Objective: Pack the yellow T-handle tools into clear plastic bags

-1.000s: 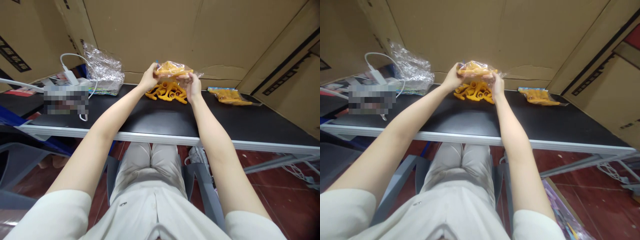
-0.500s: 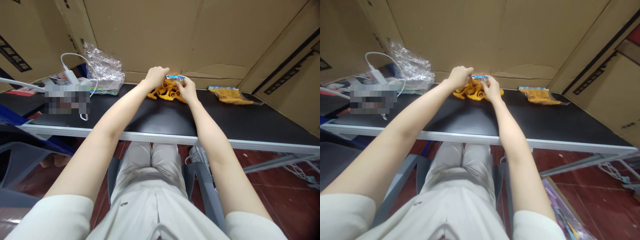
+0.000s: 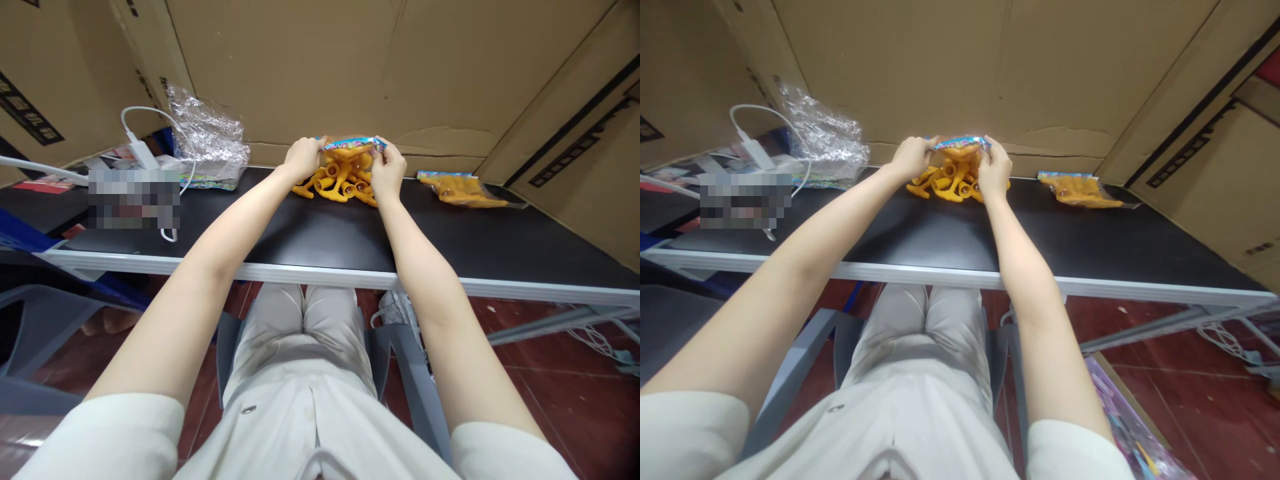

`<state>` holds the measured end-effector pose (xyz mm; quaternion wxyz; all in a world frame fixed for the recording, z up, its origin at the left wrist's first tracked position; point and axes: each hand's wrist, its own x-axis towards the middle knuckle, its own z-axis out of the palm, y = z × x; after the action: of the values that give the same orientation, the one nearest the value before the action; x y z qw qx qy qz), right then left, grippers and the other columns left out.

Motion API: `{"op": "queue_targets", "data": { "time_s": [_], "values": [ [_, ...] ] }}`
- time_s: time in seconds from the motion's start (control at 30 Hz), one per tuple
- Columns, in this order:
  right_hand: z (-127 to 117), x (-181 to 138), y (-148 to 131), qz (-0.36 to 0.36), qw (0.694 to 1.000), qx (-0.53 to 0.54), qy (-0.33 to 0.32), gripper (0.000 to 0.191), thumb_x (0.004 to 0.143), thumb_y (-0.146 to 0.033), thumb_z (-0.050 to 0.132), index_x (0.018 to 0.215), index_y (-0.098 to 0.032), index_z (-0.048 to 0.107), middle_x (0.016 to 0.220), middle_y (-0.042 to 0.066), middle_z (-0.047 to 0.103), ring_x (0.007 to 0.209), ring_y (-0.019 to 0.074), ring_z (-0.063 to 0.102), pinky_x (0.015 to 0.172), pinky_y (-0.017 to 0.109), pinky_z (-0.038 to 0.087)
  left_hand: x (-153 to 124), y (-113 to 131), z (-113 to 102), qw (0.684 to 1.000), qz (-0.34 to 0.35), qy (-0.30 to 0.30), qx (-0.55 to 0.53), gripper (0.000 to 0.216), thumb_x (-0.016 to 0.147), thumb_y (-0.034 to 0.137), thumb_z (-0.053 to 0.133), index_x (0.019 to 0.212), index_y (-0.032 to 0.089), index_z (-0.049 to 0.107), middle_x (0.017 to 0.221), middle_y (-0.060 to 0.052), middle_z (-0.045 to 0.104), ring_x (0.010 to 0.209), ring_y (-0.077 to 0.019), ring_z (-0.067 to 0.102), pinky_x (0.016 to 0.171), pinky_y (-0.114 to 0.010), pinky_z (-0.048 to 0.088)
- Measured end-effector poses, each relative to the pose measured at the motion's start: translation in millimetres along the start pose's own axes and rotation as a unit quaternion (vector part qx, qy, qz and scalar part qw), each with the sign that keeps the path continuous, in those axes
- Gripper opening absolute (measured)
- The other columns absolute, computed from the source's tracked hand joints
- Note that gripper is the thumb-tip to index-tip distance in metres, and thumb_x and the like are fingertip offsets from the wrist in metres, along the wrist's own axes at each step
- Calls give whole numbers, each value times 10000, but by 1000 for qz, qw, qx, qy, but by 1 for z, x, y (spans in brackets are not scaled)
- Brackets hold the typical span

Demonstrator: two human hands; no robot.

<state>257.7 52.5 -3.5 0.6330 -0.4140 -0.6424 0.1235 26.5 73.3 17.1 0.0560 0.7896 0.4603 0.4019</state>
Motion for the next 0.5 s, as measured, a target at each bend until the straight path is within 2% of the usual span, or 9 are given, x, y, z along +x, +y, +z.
{"op": "queue_targets", "data": {
  "time_s": [0.1, 0.17, 0.27, 0.33, 0.4, 0.5],
  "values": [
    [-6, 0, -5, -18, 999, -36, 9, 276, 1004, -546, 663, 1154, -346, 780, 1515, 38, 699, 1610, 285, 498, 1407, 543, 302, -3, 10, 7, 999, -9, -31, -19, 695, 915, 319, 669, 1596, 199, 604, 1431, -165, 761, 1526, -379, 567, 1314, -501, 376],
    [-6, 1, -3, -19, 999, -31, 0, 279, 1010, -571, 657, 1098, -332, 772, 1479, 52, 712, 1613, 299, 494, 1386, 550, 349, -3, 16, 8, 997, -43, -70, 2, 773, 898, 329, 683, 1639, 158, 548, 1462, -194, 742, 1519, -394, 577, 1305, -527, 402],
    [-1, 4, 7, 8, 999, 32, -32, 341, 1002, -612, 669, 950, -281, 730, 1236, 85, 785, 1512, 344, 601, 1292, 586, 471, 1, 17, 7, 985, -106, -123, 66, 662, 837, 303, 731, 1462, 87, 695, 1344, -233, 777, 1470, -456, 614, 1285, -559, 433],
    [3, 5, 14, 25, 997, 67, -39, 361, 986, -616, 695, 888, -268, 698, 1117, 80, 795, 1440, 347, 654, 1247, 586, 512, 6, 12, 4, 981, -119, -130, 84, 521, 806, 268, 749, 1297, 98, 781, 1254, -220, 796, 1441, -469, 637, 1287, -541, 436],
    [4, 7, 17, 27, 997, 72, -32, 352, 974, -609, 709, 885, -270, 691, 1116, 75, 799, 1427, 337, 654, 1252, 589, 506, 12, 6, 1, 988, -90, -114, 59, 495, 791, 246, 751, 1271, 133, 790, 1224, -180, 805, 1451, -448, 635, 1295, -502, 432],
    [1, 8, 16, 16, 998, 50, -17, 348, 984, -629, 664, 992, -286, 725, 1243, 82, 791, 1489, 334, 605, 1289, 608, 468, 17, 0, -3, 996, -13, -89, -19, 701, 780, 255, 750, 1474, 181, 685, 1335, -134, 791, 1517, -407, 580, 1305, -461, 420]
  ]
}}
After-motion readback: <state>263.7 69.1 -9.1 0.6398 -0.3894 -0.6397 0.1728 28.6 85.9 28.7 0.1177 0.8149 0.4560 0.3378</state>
